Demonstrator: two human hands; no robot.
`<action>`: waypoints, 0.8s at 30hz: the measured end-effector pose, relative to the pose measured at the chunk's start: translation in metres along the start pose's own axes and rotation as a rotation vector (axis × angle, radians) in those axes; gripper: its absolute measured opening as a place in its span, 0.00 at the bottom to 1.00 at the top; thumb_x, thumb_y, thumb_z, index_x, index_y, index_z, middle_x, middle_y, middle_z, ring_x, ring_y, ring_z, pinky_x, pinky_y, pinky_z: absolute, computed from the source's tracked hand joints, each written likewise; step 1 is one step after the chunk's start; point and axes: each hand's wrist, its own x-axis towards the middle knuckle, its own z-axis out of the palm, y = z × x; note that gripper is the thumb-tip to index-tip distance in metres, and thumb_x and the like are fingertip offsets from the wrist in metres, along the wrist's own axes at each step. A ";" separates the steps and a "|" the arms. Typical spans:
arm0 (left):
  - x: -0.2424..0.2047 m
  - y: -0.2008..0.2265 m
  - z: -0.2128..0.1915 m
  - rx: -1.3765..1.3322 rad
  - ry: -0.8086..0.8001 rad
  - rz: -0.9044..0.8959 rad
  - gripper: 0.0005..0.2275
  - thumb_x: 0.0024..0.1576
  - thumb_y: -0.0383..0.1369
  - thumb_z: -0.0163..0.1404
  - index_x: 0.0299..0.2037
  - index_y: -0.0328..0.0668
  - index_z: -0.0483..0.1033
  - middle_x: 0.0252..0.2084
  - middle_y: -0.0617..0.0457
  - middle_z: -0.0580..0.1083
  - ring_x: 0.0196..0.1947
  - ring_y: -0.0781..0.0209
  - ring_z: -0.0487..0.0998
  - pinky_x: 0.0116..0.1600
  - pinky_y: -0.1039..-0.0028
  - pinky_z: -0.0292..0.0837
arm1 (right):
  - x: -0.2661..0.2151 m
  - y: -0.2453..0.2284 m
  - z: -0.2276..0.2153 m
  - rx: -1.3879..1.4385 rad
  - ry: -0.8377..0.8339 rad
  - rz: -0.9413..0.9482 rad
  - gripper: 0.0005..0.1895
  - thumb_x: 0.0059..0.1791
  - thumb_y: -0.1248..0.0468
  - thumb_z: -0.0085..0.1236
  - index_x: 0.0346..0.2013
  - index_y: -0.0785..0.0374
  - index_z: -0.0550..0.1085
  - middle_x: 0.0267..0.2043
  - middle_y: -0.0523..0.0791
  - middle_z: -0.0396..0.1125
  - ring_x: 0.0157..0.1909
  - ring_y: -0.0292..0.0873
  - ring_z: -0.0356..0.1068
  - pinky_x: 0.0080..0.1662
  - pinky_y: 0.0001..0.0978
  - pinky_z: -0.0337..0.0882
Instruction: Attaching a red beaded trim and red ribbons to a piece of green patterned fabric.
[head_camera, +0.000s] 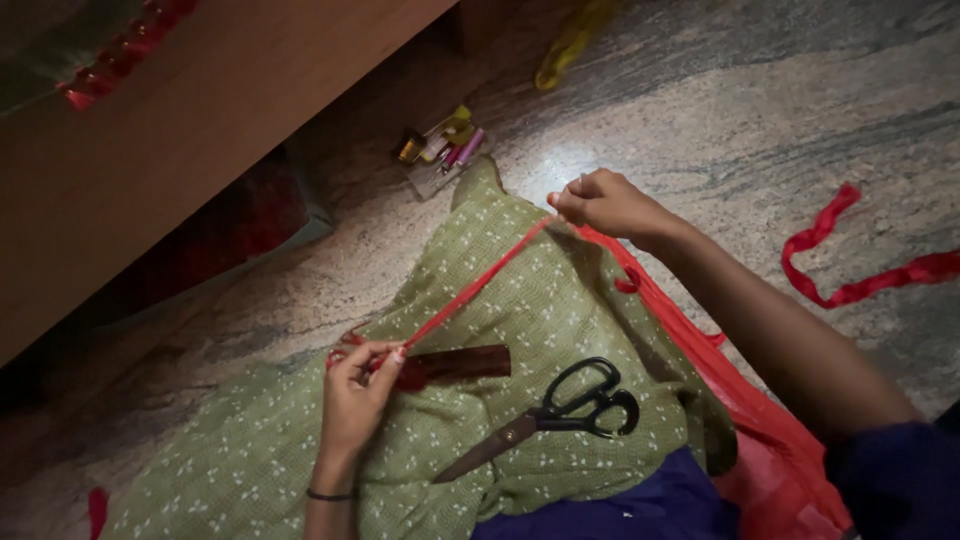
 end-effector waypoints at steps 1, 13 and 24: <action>0.000 -0.007 -0.002 0.021 0.028 -0.028 0.08 0.60 0.27 0.53 0.45 0.30 0.80 0.37 0.58 0.79 0.35 0.75 0.76 0.41 0.83 0.71 | 0.001 -0.008 0.002 0.017 0.023 0.033 0.25 0.54 0.47 0.56 0.28 0.68 0.77 0.25 0.43 0.67 0.30 0.36 0.62 0.37 0.34 0.65; -0.018 0.012 0.007 0.113 0.160 -0.107 0.09 0.60 0.30 0.53 0.42 0.30 0.83 0.32 0.57 0.80 0.30 0.74 0.75 0.35 0.82 0.69 | -0.027 -0.043 0.058 -0.129 0.288 -0.408 0.09 0.49 0.62 0.61 0.41 0.60 0.82 0.46 0.48 0.77 0.48 0.44 0.75 0.53 0.38 0.74; -0.010 0.036 0.010 -0.083 0.240 0.095 0.06 0.65 0.27 0.45 0.49 0.39 0.68 0.37 0.61 0.69 0.33 0.76 0.69 0.37 0.82 0.65 | -0.039 -0.086 0.087 -0.076 -0.518 -0.747 0.16 0.52 0.55 0.57 0.49 0.61 0.80 0.42 0.47 0.79 0.41 0.42 0.79 0.45 0.37 0.75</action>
